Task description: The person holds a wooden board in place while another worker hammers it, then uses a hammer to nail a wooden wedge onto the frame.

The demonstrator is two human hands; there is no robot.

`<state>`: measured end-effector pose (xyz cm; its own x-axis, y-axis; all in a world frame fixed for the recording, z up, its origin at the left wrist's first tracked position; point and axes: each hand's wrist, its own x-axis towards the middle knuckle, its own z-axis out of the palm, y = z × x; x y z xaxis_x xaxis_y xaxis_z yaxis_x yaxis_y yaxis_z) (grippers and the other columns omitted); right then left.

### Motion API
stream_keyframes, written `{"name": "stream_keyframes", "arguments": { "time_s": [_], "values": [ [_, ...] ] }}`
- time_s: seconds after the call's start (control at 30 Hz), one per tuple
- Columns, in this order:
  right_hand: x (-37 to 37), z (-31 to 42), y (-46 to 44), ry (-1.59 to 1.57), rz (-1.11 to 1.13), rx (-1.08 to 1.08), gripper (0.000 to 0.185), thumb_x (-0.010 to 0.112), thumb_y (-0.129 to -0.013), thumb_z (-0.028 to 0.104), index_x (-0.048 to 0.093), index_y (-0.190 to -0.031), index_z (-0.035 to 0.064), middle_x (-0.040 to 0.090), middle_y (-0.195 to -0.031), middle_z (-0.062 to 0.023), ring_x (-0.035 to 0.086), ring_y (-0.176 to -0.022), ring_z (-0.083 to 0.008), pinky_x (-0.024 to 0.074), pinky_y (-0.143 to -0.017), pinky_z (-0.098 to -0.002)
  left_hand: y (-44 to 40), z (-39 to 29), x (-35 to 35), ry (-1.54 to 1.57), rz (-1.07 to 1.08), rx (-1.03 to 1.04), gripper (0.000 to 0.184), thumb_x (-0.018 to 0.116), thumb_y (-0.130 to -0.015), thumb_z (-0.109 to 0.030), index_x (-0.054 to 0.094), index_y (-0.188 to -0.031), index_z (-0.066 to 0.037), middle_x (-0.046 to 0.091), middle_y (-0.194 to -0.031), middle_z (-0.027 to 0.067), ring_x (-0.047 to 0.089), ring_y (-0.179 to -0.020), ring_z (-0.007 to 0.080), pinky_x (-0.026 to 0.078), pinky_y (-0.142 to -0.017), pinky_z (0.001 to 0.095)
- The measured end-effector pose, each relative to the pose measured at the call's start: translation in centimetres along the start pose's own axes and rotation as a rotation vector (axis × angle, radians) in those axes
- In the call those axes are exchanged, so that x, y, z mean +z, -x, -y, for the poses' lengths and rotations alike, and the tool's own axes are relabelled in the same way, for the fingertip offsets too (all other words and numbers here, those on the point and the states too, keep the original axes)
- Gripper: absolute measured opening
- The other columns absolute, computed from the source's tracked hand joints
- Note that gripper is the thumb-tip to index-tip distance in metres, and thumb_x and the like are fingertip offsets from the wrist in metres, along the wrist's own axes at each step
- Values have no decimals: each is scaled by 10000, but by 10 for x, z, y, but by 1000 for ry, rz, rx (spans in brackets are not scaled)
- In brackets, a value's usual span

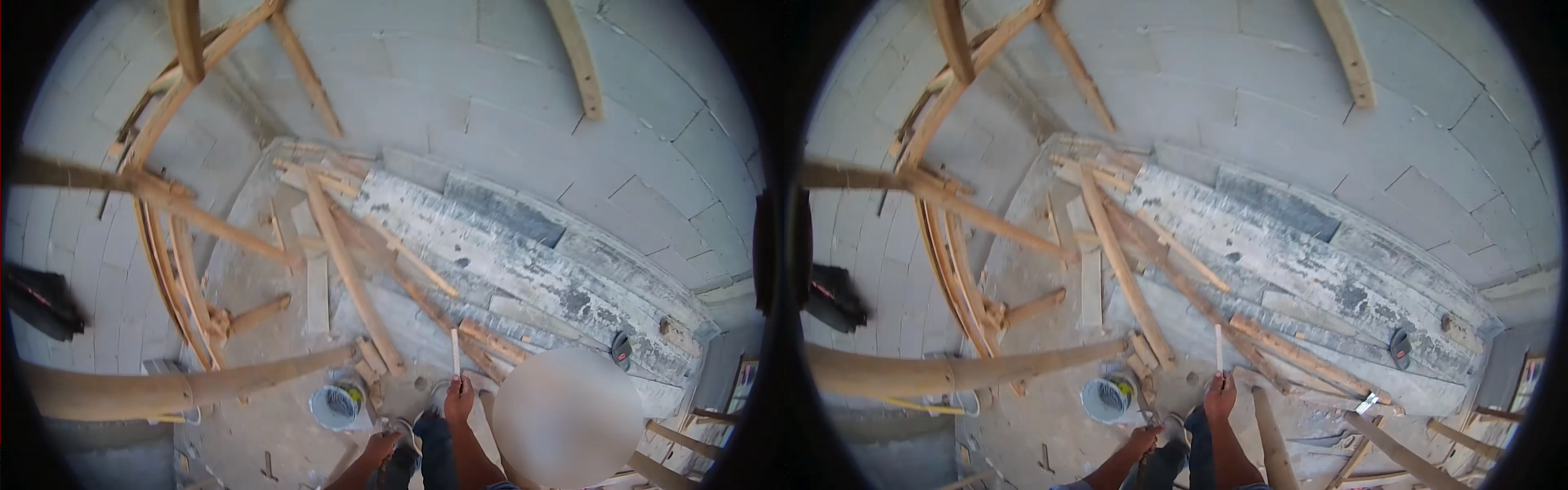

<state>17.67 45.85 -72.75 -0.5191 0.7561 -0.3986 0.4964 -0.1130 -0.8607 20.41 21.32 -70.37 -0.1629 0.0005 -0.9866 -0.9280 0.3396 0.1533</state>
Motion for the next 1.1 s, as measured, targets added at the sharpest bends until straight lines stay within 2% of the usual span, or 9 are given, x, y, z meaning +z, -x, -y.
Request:
{"name": "stream_keyframes", "arguments": {
  "time_s": [0.1, 0.3, 0.4, 0.5, 0.53, 0.67, 0.77, 0.9, 1.1],
  "values": [
    [9, 18, -35, -179, -85, 67, 367, 562, -1032, 340, 614, -886, 8, 577, -684, -33, 555, -645, -143, 451, -618, -332, 20, -47, 24, 113, 11, -64, 372, 775, -899, -389, 543, -791, -120, 429, -579, -7, 436, -437, 131, 343, -411, 330],
    [-3, 119, -104, -162, -140, -154, 356, 579, -1034, 328, 611, -868, 14, 565, -664, -20, 528, -624, -127, 444, -613, -313, 13, -131, 50, 115, 137, 13, 351, 735, -945, -361, 520, -773, -144, 350, -557, -49, 350, -422, 103, 285, -423, 318],
    [-24, 192, -129, -125, -161, -256, 336, 590, -1027, 303, 646, -945, -18, 618, -798, -87, 573, -729, -179, 472, -692, -345, 16, -187, 53, 42, 173, 72, 331, 747, -937, -351, 535, -820, -125, 400, -573, -45, 409, -451, 87, 331, -438, 305],
    [-39, 232, -163, -90, -185, -369, 302, 597, -1022, 258, 670, -1059, -32, 623, -859, -99, 571, -774, -178, 471, -719, -339, 61, -259, 64, -261, 89, 148, 570, 697, -950, -465, 607, -1337, -56, 678, -1039, 135, 624, -982, 275, 498, -858, 485],
    [-49, 254, -169, -50, -220, -475, 295, 604, -1022, 252, 669, -1078, -30, 610, -816, -59, 553, -745, -141, 459, -691, -309, 28, -262, 56, -208, 161, 248, 474, 717, -949, -404, 647, -1244, -39, 645, -853, 93, 590, -758, 228, 479, -664, 448],
    [-80, 343, -203, -58, -248, -439, 268, 599, -1017, 185, 642, -1179, -24, 625, -829, -34, 556, -751, -102, 462, -668, -278, 22, -340, 49, -322, 125, 364, 458, 717, -950, -395, 648, -1232, -41, 640, -846, 84, 583, -746, 217, 476, -654, 440],
    [-99, 423, -226, -22, -267, -509, 271, 596, -1010, 180, 659, -1160, -38, 673, -907, -150, 638, -835, -222, 508, -779, -351, 29, -387, 34, -414, 64, 478, 446, 718, -950, -389, 648, -1223, -43, 635, -840, 78, 578, -736, 209, 475, -647, 433],
    [-105, 546, -223, -169, -300, -709, 276, 605, -1009, 180, 649, -1185, -29, 670, -935, -149, 642, -843, -226, 506, -775, -352, 38, -438, 10, -534, -36, 642, 429, 718, -951, -381, 649, -1211, -46, 630, -833, 69, 571, -724, 198, 472, -637, 425],
    [-77, 599, -185, -11, -153, -894, 239, 599, -1009, 159, 644, -1183, 1, 643, -914, -175, 632, -794, -282, 504, -733, -384, 36, -460, -37, -650, -183, 927, 405, 719, -952, -368, 650, -1193, -50, 621, -822, 57, 560, -706, 182, 469, -622, 412]
  ]
}}
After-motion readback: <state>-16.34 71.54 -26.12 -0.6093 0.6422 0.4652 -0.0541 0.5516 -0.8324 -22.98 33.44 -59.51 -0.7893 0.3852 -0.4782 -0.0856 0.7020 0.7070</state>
